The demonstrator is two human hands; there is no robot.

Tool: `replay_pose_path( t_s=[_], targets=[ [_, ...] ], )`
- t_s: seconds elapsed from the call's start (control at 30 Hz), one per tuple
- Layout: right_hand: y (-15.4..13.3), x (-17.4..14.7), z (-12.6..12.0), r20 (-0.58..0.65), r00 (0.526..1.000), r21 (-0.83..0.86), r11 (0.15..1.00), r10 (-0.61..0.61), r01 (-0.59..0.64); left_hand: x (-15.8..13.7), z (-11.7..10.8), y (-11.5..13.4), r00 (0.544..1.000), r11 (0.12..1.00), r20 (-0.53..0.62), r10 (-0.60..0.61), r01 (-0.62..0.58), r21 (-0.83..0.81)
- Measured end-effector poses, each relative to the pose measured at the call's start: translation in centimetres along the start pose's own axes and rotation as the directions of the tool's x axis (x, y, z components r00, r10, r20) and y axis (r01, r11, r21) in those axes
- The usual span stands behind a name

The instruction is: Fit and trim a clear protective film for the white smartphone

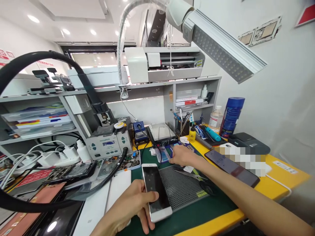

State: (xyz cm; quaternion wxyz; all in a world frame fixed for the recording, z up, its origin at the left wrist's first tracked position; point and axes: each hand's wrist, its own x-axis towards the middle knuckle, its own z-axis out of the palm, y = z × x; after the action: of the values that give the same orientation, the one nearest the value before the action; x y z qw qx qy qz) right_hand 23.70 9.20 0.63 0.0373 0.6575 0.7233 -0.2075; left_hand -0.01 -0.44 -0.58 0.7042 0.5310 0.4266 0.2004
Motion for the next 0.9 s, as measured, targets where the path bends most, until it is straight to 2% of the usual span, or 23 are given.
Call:
replay_pose_path(
  t_s=[0.13,0.23,0.33,0.43,0.53,0.67,0.73,0.83,0.9],
  targets=[
    [0.5,0.0,0.3,-0.049,0.999,0.000,1.000,-0.002,0.002,0.0,0.4,0.6,0.998,0.997,-0.052,-0.020,0.024,0.072],
    [0.5,0.1,0.6,-0.092,0.996,0.030,1.000,-0.006,0.009,-0.2,0.5,0.9,0.988,0.982,-0.128,-0.082,0.102,0.160],
    [0.6,0.2,0.8,-0.107,0.994,0.112,0.994,-0.003,0.015,-0.5,0.3,0.7,0.971,0.950,-0.207,-0.121,0.173,0.259],
    [1.2,0.0,0.3,-0.077,0.997,0.259,0.966,-0.010,0.030,-0.6,-0.1,0.0,0.938,0.893,-0.335,-0.084,0.220,0.392],
    [2.3,-0.9,-0.9,-0.013,0.997,0.467,0.881,-0.076,0.073,-0.3,-0.5,-0.8,0.900,0.833,-0.435,-0.014,0.252,0.493],
    [2.8,-2.5,-2.3,0.069,0.962,0.722,0.678,-0.265,0.135,0.2,-1.1,-1.3,0.888,0.781,-0.460,0.024,0.270,0.563],
    [2.4,-3.1,-2.3,0.136,0.917,0.796,0.593,-0.375,0.125,-0.1,-1.3,-0.9,0.887,0.793,-0.448,0.109,0.194,0.577],
    [1.6,-3.7,-1.8,0.244,0.826,0.848,0.524,-0.509,0.072,-1.0,-1.0,0.4,0.871,0.859,-0.391,0.297,-0.065,0.508],
    [1.1,-4.0,-1.4,0.302,0.768,0.859,0.511,-0.565,0.038,-1.6,-0.6,1.2,0.891,0.907,-0.338,0.304,-0.162,0.389]
  ],
)
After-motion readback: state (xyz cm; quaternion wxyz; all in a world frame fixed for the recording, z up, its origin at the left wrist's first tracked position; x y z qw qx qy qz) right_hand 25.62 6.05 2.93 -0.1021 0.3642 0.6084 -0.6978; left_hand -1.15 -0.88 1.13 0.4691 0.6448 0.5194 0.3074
